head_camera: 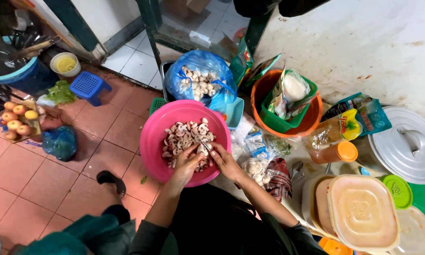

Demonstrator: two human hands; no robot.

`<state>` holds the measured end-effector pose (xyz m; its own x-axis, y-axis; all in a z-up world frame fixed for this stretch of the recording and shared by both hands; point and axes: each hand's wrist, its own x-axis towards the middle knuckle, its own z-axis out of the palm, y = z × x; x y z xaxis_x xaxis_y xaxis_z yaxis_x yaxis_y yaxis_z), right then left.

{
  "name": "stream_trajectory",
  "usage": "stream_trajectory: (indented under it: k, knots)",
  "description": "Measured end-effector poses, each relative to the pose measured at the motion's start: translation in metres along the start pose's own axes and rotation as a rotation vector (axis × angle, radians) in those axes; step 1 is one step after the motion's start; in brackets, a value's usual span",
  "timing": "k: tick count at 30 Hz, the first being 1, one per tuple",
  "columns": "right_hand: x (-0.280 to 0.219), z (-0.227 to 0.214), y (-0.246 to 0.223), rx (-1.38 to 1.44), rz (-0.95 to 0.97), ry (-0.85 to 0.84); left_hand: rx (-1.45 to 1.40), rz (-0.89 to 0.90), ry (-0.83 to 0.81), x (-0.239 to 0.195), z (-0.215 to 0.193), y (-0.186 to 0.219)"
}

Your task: The person adds a packet of sauce to a large cooking pot and then spends the remainder of the video peeling and breaking apart whole mushrooms into a bowl.

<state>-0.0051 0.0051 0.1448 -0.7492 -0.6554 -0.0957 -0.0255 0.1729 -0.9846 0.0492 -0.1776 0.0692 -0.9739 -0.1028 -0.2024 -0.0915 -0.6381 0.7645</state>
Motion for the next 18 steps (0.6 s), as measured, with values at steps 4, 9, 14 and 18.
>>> stream_trajectory:
  k: [4,9,14,18]
  knots:
    - [-0.001,0.007,-0.024,-0.086,-0.072,0.010,0.061,0.055,0.095,0.001,-0.008,0.009]
    - [-0.002,0.015,-0.027,-0.116,-0.025,-0.099,0.048,0.046,0.080,0.003,-0.021,0.000]
    - [0.007,0.017,-0.018,-0.162,-0.132,-0.031,0.025,-0.003,0.053,0.001,-0.019,0.009]
    - [0.014,0.018,-0.017,-0.015,0.102,-0.049,-0.073,-0.043,0.027,-0.001,-0.018,0.011]
